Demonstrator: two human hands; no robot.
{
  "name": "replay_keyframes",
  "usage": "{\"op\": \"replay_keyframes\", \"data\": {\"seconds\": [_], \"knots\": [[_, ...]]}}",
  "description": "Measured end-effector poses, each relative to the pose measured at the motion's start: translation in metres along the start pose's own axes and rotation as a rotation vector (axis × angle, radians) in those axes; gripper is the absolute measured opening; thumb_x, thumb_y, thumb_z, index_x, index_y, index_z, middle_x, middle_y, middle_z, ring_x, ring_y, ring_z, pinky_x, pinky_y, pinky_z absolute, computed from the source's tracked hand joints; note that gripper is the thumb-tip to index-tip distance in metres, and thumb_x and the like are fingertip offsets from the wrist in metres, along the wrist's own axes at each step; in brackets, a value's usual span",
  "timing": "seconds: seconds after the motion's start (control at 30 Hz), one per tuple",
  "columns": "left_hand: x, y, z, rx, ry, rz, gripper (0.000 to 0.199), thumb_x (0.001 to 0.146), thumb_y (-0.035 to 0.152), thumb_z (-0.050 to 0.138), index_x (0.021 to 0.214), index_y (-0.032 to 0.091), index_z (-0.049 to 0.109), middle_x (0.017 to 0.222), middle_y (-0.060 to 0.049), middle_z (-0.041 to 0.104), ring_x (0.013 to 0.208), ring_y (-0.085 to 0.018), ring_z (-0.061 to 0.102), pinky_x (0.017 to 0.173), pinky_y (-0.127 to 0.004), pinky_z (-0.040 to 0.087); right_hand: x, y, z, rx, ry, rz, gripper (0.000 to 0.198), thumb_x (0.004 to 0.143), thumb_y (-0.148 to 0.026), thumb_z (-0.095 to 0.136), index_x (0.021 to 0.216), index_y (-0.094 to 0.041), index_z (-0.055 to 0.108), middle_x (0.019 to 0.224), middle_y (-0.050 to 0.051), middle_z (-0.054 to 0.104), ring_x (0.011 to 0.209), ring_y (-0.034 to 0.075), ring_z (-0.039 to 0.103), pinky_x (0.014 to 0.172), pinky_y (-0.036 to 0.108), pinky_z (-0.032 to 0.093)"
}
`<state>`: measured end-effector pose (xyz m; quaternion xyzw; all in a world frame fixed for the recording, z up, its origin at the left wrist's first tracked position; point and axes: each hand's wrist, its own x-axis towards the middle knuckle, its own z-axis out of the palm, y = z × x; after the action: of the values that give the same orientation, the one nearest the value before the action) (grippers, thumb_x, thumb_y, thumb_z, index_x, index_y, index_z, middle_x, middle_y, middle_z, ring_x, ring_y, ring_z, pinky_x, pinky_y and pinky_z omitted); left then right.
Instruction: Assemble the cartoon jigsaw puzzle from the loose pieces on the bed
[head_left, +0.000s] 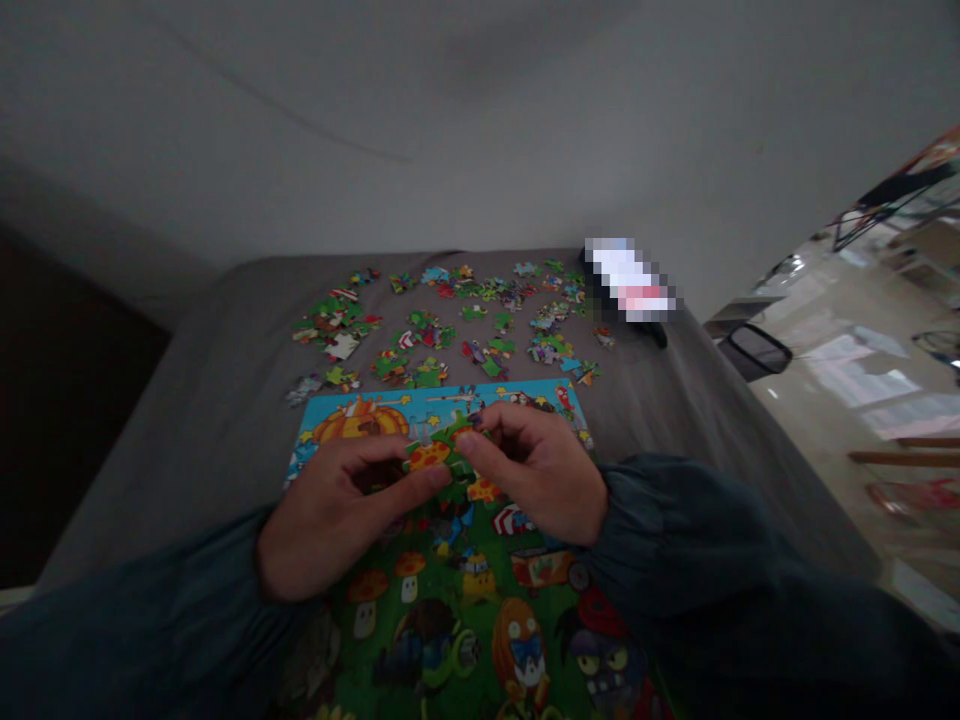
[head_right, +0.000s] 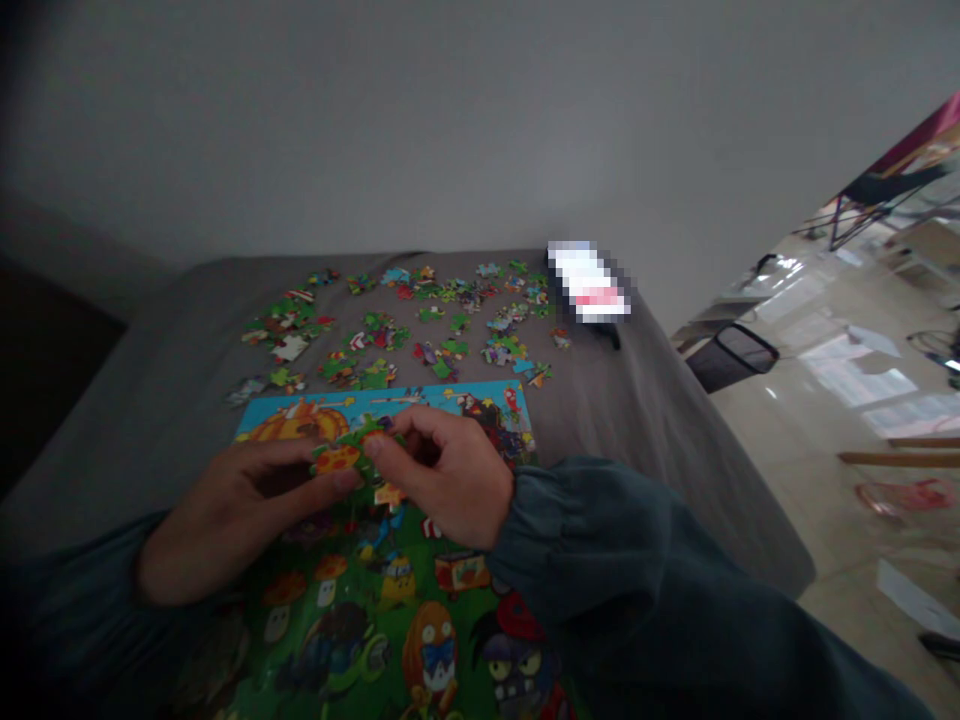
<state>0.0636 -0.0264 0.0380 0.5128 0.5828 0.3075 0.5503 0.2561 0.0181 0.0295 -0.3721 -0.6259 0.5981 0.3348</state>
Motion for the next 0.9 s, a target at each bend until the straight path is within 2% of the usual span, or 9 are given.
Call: {"op": "replay_keyframes", "data": {"seconds": [0.2,0.33,0.43,0.57,0.73,0.9], "knots": [[-0.003,-0.002,-0.002,0.09,0.031,0.051,0.034,0.075,0.053,0.075,0.074,0.019,0.073,0.066,-0.001,0.065,0.056,-0.013,0.055,0.049,-0.02,0.048,-0.002,-0.001,0.0,-0.055,0.002,-0.042,0.029,0.087,-0.044,0.065,0.076,-0.018,0.06,0.054,-0.007,0.048,0.049,0.007,0.04,0.047,0.022,0.028],[-0.004,0.0,-0.001,0.102,0.056,0.097,0.031,0.074,0.051,0.076,0.073,0.021,0.073,0.064,0.0,0.066,0.059,-0.014,0.058,0.051,-0.02,0.049,-0.003,-0.004,-0.001,-0.15,0.019,-0.071,0.028,0.09,-0.042,0.062,0.077,-0.019,0.058,0.055,-0.006,0.048,0.05,0.007,0.042,0.049,0.022,0.031],[-0.004,0.002,0.0,0.148,0.085,0.095,0.036,0.076,0.055,0.072,0.068,0.02,0.069,0.061,0.0,0.064,0.055,-0.014,0.056,0.048,-0.021,0.048,-0.004,-0.004,-0.001,-0.195,0.031,-0.08,0.029,0.092,-0.043,0.059,0.076,-0.019,0.055,0.057,-0.006,0.045,0.053,0.008,0.041,0.052,0.023,0.032],[-0.004,0.004,-0.001,0.163,0.108,0.062,0.042,0.078,0.059,0.068,0.064,0.02,0.066,0.056,0.001,0.059,0.05,-0.013,0.052,0.043,-0.02,0.046,-0.002,-0.005,-0.003,-0.121,-0.01,-0.073,0.032,0.092,-0.045,0.058,0.075,-0.019,0.053,0.058,-0.006,0.042,0.054,0.008,0.038,0.051,0.023,0.03],[-0.004,0.008,-0.003,0.075,0.147,0.028,0.042,0.069,0.06,0.074,0.063,0.019,0.066,0.056,0.001,0.059,0.049,-0.012,0.051,0.043,-0.02,0.047,0.0,-0.006,-0.005,-0.001,-0.116,-0.049,0.031,0.09,-0.045,0.063,0.074,-0.019,0.056,0.057,-0.007,0.04,0.05,0.007,0.034,0.047,0.023,0.027],[-0.004,0.008,-0.003,0.052,0.159,0.018,0.041,0.066,0.058,0.076,0.061,0.019,0.065,0.058,0.001,0.059,0.051,-0.012,0.052,0.045,-0.021,0.05,0.001,-0.002,-0.005,0.026,-0.111,0.004,0.03,0.085,-0.044,0.069,0.073,-0.018,0.059,0.054,-0.008,0.042,0.049,0.006,0.032,0.045,0.023,0.023]]}}
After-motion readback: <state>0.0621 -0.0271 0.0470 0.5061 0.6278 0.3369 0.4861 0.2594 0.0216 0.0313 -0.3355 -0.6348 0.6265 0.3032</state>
